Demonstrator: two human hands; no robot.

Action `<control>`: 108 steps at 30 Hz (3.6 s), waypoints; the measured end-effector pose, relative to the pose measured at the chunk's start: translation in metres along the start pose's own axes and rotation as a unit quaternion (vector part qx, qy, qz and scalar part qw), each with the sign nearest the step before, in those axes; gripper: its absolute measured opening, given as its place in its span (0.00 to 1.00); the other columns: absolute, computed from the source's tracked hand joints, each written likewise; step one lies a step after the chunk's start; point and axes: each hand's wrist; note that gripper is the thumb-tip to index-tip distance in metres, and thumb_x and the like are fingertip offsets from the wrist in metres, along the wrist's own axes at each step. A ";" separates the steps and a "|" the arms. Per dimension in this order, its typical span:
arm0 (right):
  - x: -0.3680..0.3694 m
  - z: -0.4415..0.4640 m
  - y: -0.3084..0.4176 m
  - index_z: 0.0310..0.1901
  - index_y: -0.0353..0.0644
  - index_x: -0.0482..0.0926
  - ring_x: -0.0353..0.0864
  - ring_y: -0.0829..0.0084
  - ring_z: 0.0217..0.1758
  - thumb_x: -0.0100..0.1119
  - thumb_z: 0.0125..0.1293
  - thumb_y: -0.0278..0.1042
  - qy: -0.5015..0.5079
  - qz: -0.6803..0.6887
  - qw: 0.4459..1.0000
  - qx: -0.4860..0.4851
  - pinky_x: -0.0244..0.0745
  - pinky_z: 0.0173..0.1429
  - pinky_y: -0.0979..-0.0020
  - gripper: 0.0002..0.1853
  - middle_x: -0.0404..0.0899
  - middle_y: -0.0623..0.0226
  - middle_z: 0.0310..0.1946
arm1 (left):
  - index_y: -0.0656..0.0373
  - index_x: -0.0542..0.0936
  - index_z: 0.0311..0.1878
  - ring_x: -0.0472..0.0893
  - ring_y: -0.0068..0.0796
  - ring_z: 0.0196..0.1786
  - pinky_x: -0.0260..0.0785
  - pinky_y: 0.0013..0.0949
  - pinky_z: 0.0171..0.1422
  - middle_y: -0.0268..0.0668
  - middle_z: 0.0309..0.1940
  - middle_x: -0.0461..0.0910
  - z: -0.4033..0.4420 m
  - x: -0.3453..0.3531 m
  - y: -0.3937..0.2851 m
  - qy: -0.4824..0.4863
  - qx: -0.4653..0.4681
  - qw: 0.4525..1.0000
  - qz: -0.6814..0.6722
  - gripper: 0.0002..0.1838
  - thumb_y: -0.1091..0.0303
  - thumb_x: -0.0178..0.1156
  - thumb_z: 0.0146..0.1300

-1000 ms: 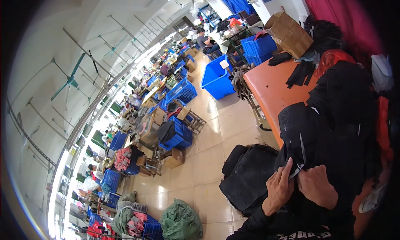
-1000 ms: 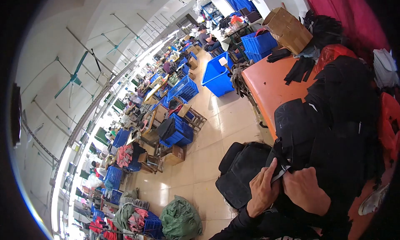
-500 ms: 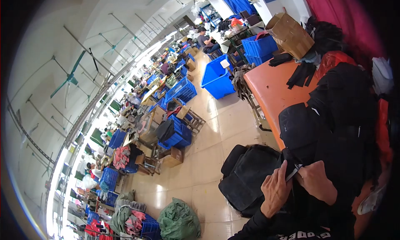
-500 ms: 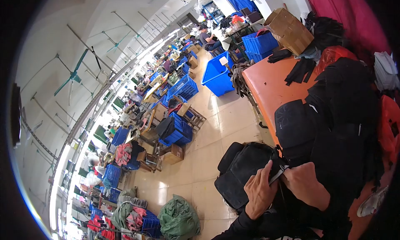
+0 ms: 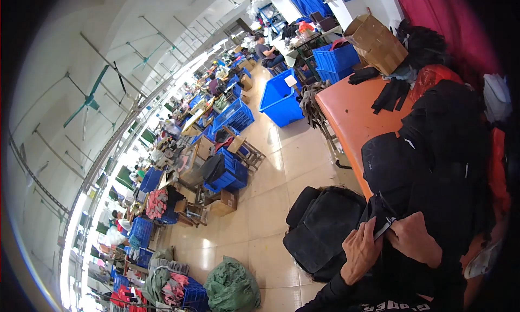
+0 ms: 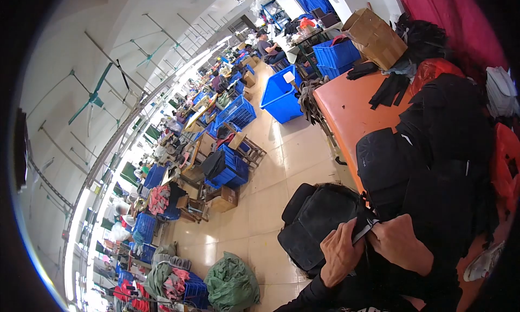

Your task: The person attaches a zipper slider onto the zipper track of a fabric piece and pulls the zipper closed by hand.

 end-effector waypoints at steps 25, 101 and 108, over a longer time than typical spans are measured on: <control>-0.002 -0.007 -0.009 0.22 0.44 0.77 0.78 0.64 0.17 0.64 0.55 0.36 0.076 -0.063 0.994 -0.036 0.68 0.23 0.65 0.10 0.77 0.67 0.14 | 0.62 0.78 0.46 0.81 0.40 0.29 0.71 0.33 0.34 0.40 0.31 0.81 -0.004 0.011 -0.001 -0.028 0.011 0.998 -0.058 0.20 0.74 0.68 0.46; 0.032 -0.021 -0.023 0.18 0.40 0.69 0.71 0.65 0.19 0.59 0.49 0.26 -0.182 -0.167 0.965 -0.085 0.60 0.26 0.67 0.09 0.70 0.63 0.15 | 0.64 0.67 0.60 0.77 0.56 0.42 0.70 0.47 0.47 0.55 0.40 0.78 -0.033 0.037 0.005 0.151 -0.101 0.950 -0.255 0.27 0.77 0.60 0.56; 0.034 -0.020 -0.021 0.19 0.40 0.71 0.72 0.64 0.20 0.60 0.46 0.27 -0.189 -0.143 0.970 -0.060 0.60 0.26 0.66 0.07 0.71 0.63 0.17 | 0.63 0.67 0.56 0.79 0.58 0.38 0.71 0.47 0.40 0.56 0.35 0.78 -0.034 0.034 0.001 0.170 -0.143 0.942 -0.252 0.23 0.76 0.61 0.57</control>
Point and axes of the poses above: each hand's wrist, its own z-axis towards the middle knuckle, its own x-axis out of the palm, y = z × x
